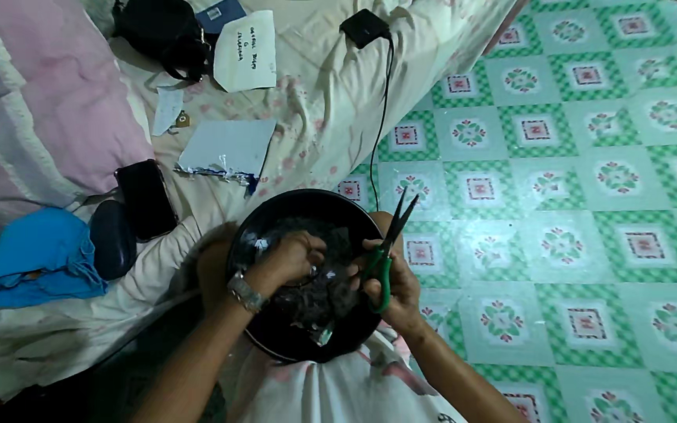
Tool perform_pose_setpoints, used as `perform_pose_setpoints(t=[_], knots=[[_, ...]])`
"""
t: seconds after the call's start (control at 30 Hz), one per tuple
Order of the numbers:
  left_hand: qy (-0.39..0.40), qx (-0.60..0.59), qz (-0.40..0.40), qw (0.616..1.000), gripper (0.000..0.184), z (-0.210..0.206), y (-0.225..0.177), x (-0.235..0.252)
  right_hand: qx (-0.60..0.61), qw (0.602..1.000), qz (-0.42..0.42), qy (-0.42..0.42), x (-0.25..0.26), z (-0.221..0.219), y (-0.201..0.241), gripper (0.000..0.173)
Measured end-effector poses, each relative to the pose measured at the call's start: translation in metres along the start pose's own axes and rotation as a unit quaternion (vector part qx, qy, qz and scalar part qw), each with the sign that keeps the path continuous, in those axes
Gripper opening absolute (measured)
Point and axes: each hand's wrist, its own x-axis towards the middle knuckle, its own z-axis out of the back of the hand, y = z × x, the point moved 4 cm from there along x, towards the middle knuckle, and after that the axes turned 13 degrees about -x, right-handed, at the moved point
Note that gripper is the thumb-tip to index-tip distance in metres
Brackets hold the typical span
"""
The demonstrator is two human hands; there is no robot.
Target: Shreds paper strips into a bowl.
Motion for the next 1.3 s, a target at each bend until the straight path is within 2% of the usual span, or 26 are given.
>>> perform_pose_setpoints(t=[0.07,0.2,0.23,0.3,0.33,0.37,0.43,0.47,0.53,0.6,0.63,0.7,0.83,0.9,0.93,1.0,1.03,1.07,1.13,1.2,1.23,1.3], knots=[[-0.07,0.043,0.018,0.996,0.026,0.024,0.006,0.008,0.003,1.0,-0.002,0.0,0.001,0.0,0.001,0.04],[-0.081,0.112,0.059,0.989,0.023,0.026,0.011,0.015,0.015,1.0,-0.005,-0.004,-0.001,0.001,0.001,0.041],[-0.06,0.109,0.069,0.99,0.029,0.019,0.015,0.018,0.018,1.0,-0.004,-0.005,-0.001,0.001,0.001,0.041],[0.033,0.091,0.126,0.987,0.055,0.002,0.017,0.02,0.02,1.0,0.0,-0.004,-0.001,0.001,0.001,0.043],[0.076,0.097,0.148,0.981,0.06,-0.006,0.016,0.018,0.019,1.0,0.001,-0.003,-0.001,0.001,0.001,0.043],[0.109,0.118,0.161,0.974,0.056,-0.013,0.015,0.016,0.016,1.0,-0.001,-0.002,-0.001,0.0,0.001,0.043],[0.125,0.158,0.165,0.966,0.04,-0.023,0.017,0.013,0.014,1.0,-0.004,-0.002,-0.001,0.0,0.001,0.042],[0.106,0.157,0.164,0.968,0.034,-0.02,0.018,0.013,0.014,1.0,-0.005,-0.002,0.0,0.0,0.001,0.042],[0.009,0.139,0.148,0.979,0.027,-0.003,0.019,0.017,0.013,1.0,-0.009,-0.003,0.001,0.0,0.001,0.042],[-0.078,0.144,0.14,0.977,0.025,0.018,0.018,0.02,0.018,1.0,-0.019,-0.007,0.0,0.002,0.002,0.042],[-0.096,0.147,0.137,0.975,0.025,0.025,0.017,0.021,0.028,0.999,-0.022,-0.009,0.0,0.003,0.002,0.042],[-0.101,0.175,0.144,0.969,0.024,0.028,0.013,0.02,0.052,0.998,-0.028,-0.015,0.002,0.004,0.002,0.039],[-0.044,0.216,0.179,0.959,0.029,0.017,0.008,0.012,0.114,0.992,-0.059,0.011,0.002,0.007,0.002,0.04],[-0.049,0.23,0.14,0.962,0.04,0.014,0.004,0.007,0.157,0.983,-0.086,0.039,0.002,0.01,0.001,0.05],[-0.084,0.235,0.089,0.964,0.04,0.012,-0.003,0.004,0.18,0.977,-0.104,0.047,0.002,0.012,0.001,0.056],[-0.168,0.223,-0.032,0.96,0.032,0.004,-0.019,0.001,0.215,0.967,-0.126,0.051,0.0,0.015,0.004,0.059],[-0.176,0.209,-0.067,0.96,0.026,-0.004,-0.024,0.003,0.224,0.965,-0.125,0.05,0.0,0.017,0.006,0.057],[-0.146,0.18,-0.072,0.97,0.025,-0.013,-0.025,0.006,0.224,0.966,-0.121,0.045,0.0,0.019,0.01,0.055],[-0.005,0.111,-0.009,0.994,0.042,-0.032,-0.022,0.015,0.221,0.968,-0.109,0.046,0.0,0.024,0.017,0.053],[0.106,0.127,0.082,0.983,0.046,-0.041,-0.021,0.021,0.219,0.969,-0.107,0.047,-0.001,0.03,0.023,0.053],[0.129,0.141,0.103,0.976,0.04,-0.042,-0.02,0.024,0.214,0.97,-0.102,0.046,-0.002,0.034,0.026,0.053],[0.113,0.123,0.104,0.98,0.03,-0.036,-0.018,0.026,0.197,0.975,-0.095,0.045,-0.006,0.042,0.031,0.051]])
